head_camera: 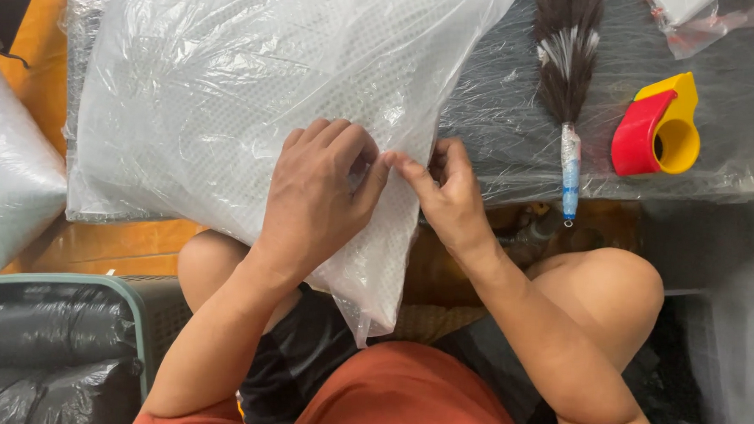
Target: Packing a pillow into a plastic bag and using a vacuum hose to compress it before rolling it up.
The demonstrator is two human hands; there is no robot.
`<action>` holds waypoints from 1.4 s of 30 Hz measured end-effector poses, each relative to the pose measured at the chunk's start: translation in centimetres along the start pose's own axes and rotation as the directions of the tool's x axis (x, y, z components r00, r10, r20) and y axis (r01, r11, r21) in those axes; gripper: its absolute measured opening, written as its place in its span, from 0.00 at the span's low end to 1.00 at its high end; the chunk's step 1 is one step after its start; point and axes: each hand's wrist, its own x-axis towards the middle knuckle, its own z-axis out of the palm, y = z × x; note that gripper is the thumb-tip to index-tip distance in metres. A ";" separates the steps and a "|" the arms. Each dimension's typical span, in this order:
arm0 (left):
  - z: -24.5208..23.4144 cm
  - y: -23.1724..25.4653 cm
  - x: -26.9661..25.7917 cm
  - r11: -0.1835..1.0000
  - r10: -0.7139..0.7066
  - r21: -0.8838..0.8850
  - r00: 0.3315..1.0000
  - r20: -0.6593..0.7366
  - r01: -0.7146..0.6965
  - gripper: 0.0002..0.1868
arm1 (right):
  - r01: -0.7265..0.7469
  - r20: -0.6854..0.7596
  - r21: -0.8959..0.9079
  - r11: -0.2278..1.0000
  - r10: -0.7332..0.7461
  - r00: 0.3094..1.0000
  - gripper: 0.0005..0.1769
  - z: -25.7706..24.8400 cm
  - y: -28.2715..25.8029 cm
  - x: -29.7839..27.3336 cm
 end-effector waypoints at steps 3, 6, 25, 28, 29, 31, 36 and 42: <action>0.1 0.0 -0.1 1.000 -0.002 0.030 1.000 -0.023 0.003 0.15 | 0.063 0.020 0.022 0.998 -0.064 0.998 0.21 -0.1 0.7 0.0; 0.2 0.2 0.2 0.994 -0.056 0.091 0.998 -0.012 0.057 0.15 | 0.151 0.002 -0.049 0.987 -0.151 0.989 0.29 0.4 1.1 -0.4; -2.5 -4.5 1.1 0.867 -0.363 -0.233 0.880 0.307 0.440 0.29 | 0.311 0.097 0.008 0.950 -0.310 0.946 0.12 1.4 0.5 -2.2; -2.9 -5.3 0.8 0.796 -0.375 -0.366 0.867 0.328 0.482 0.27 | 0.318 0.108 0.018 0.948 -0.318 0.942 0.13 1.9 0.5 -2.5; -3.0 -5.4 0.8 0.769 -0.370 -0.410 0.864 0.343 0.491 0.27 | 0.325 0.101 0.017 0.945 -0.325 0.940 0.11 2.0 0.8 -2.5; -3.2 -5.4 0.8 0.739 -0.365 -0.453 0.861 0.355 0.499 0.28 | 0.334 0.096 0.016 0.943 -0.334 0.938 0.10 2.2 1.2 -2.3; -3.4 -5.3 0.7 0.689 -0.359 -0.510 0.853 0.379 0.516 0.26 | 0.346 0.110 0.037 0.937 -0.348 0.931 0.08 2.0 2.1 -1.7; -2.4 -5.2 0.9 0.720 -0.367 -0.483 0.864 0.345 0.499 0.27 | 0.350 0.086 0.063 0.935 -0.354 0.931 0.08 2.0 3.3 -0.9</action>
